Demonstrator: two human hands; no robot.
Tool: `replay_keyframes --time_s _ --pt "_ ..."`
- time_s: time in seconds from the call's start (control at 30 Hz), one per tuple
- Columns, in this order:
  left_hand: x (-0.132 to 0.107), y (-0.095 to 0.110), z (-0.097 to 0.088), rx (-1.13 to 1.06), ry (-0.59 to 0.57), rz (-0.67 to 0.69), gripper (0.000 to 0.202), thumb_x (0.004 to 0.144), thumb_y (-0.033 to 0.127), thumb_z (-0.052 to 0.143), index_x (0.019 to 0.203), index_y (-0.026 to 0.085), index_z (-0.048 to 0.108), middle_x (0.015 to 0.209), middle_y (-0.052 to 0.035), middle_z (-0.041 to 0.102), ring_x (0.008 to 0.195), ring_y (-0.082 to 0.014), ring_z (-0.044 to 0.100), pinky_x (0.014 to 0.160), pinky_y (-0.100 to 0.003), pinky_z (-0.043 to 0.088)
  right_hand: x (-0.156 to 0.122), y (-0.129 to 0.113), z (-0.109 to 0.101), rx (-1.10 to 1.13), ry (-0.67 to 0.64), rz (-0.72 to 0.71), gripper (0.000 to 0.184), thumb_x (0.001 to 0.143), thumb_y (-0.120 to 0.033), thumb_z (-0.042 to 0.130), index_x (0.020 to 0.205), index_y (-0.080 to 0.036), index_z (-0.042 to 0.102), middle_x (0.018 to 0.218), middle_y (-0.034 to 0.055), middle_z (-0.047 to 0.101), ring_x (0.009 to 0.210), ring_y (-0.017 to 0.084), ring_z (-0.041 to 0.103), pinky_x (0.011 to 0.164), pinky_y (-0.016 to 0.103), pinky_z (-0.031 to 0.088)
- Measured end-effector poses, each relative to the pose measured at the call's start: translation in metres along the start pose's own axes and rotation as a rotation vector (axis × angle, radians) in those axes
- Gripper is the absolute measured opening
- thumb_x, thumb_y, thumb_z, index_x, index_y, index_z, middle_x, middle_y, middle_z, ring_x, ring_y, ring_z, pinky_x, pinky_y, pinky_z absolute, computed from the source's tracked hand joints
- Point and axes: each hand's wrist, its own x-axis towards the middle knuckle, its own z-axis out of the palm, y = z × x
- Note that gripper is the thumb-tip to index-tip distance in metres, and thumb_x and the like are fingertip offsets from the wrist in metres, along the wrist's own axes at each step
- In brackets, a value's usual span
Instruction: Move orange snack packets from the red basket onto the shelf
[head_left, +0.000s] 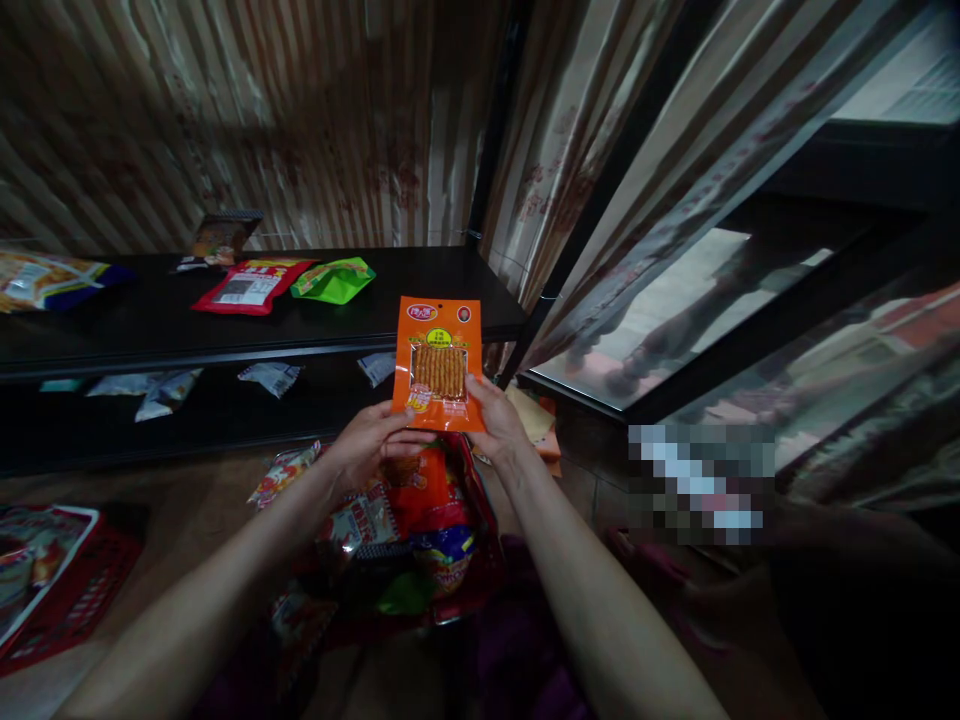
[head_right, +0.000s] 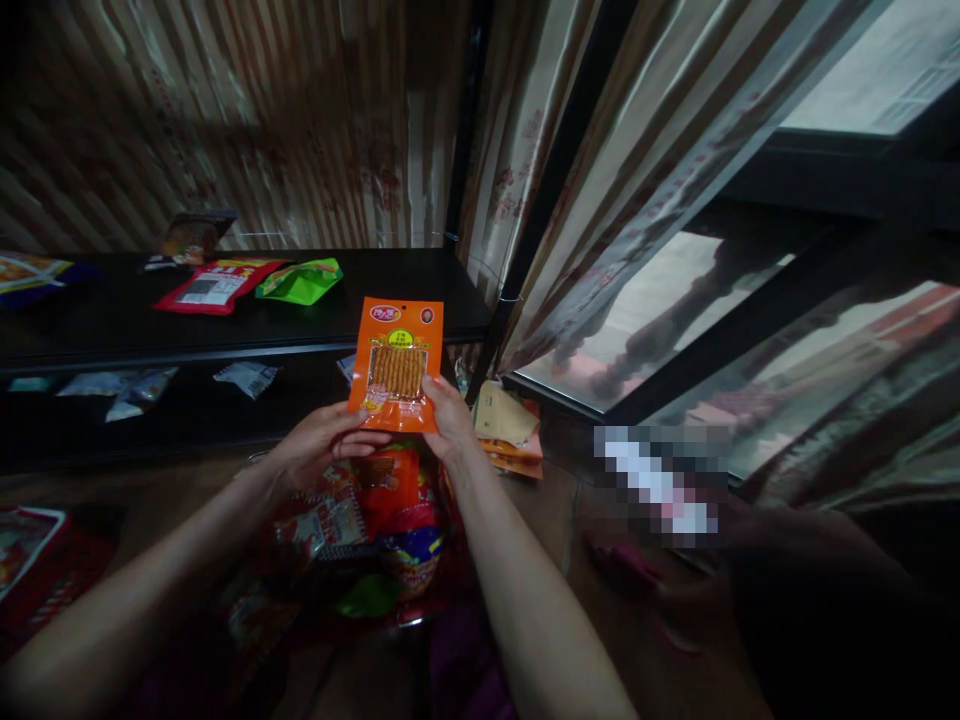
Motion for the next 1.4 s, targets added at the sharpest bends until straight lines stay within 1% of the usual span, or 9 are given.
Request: replay_keyframes --time_s 0.13,0.23,0.33,0.53,0.63,0.73,0.93,1.13,1.4 --pt "-0.003 -0.006 0.003 -0.044 0.056 0.032 0.013 0.083 0.009 0.063 0.095 0.010 0.068 0.091 -0.0118 0.074 0.075 -0.0167 0.072 0.062 -0.020 0.057 0.001 -0.002 0.001 -0.008 -0.009 0.042 0.023 0.069 -0.025 0.075 0.088 -0.018 0.065 0.081 0.0037 0.075 0.094 0.025 0.070 0.088 0.043 0.056" --pt "-0.004 -0.006 0.004 -0.064 0.096 0.063 0.012 0.083 0.006 0.061 0.091 0.010 0.069 0.087 -0.0094 0.074 0.071 -0.0142 0.071 0.060 -0.019 0.057 -0.001 -0.006 0.001 -0.041 -0.022 0.107 0.017 0.073 -0.025 0.071 0.087 -0.018 0.065 0.082 0.0042 0.075 0.092 0.025 0.070 0.086 0.043 0.057" --pt "-0.005 -0.004 0.004 -0.053 0.133 0.064 0.014 0.083 0.003 0.059 0.091 0.009 0.068 0.086 -0.0093 0.073 0.070 -0.0139 0.071 0.058 -0.018 0.057 -0.009 -0.015 0.004 -0.105 -0.058 0.110 0.018 0.074 -0.025 0.072 0.090 -0.019 0.065 0.085 0.0037 0.075 0.090 0.023 0.071 0.084 0.040 0.058" --pt "-0.005 -0.005 0.006 -0.051 0.165 0.086 0.017 0.083 0.001 0.058 0.097 0.008 0.066 0.088 -0.0106 0.073 0.070 -0.0148 0.072 0.057 -0.018 0.057 -0.030 -0.032 0.013 -0.179 -0.295 0.134 0.055 0.062 -0.010 0.077 0.113 -0.023 0.059 0.108 0.0019 0.072 0.091 0.018 0.069 0.081 0.030 0.057" --pt "-0.008 -0.005 0.009 -0.050 0.181 0.083 0.017 0.084 0.002 0.057 0.098 0.008 0.065 0.090 -0.0122 0.073 0.071 -0.0162 0.072 0.057 -0.019 0.057 -0.035 -0.032 0.016 -0.191 -0.307 0.121 0.072 0.060 -0.005 0.075 0.124 -0.031 0.052 0.114 0.0000 0.069 0.092 0.017 0.069 0.078 0.029 0.058" --pt "-0.011 -0.005 0.011 -0.043 0.157 0.082 0.017 0.085 0.004 0.056 0.100 0.007 0.065 0.092 -0.0133 0.073 0.073 -0.0176 0.073 0.057 -0.019 0.057 -0.037 -0.029 0.017 -0.182 -0.297 0.082 0.079 0.060 -0.003 0.071 0.129 -0.035 0.048 0.117 -0.0011 0.068 0.097 0.018 0.068 0.081 0.029 0.057" --pt "-0.010 -0.007 0.005 -0.056 0.140 0.078 0.020 0.087 0.005 0.055 0.106 0.006 0.062 0.097 -0.0156 0.073 0.078 -0.0193 0.073 0.059 -0.020 0.058 -0.031 -0.017 0.013 -0.156 -0.307 0.077 0.072 0.064 -0.007 0.073 0.127 -0.032 0.050 0.112 -0.0013 0.070 0.098 0.018 0.068 0.085 0.031 0.055" --pt "-0.007 -0.007 -0.001 -0.054 0.128 0.071 0.020 0.088 0.009 0.056 0.106 0.007 0.063 0.100 -0.0163 0.073 0.079 -0.0192 0.073 0.059 -0.020 0.057 -0.024 -0.007 0.013 -0.134 -0.228 0.060 0.058 0.068 -0.018 0.079 0.121 -0.028 0.057 0.104 -0.0003 0.072 0.096 0.018 0.069 0.090 0.033 0.054" --pt "0.002 0.005 0.011 -0.029 0.128 0.121 0.021 0.087 0.012 0.058 0.106 0.006 0.063 0.100 -0.0163 0.073 0.075 -0.0177 0.073 0.060 -0.020 0.056 -0.016 -0.011 0.015 -0.104 -0.158 -0.030 0.057 0.072 -0.022 0.077 0.125 -0.027 0.057 0.110 0.0017 0.072 0.099 0.019 0.068 0.093 0.035 0.054"
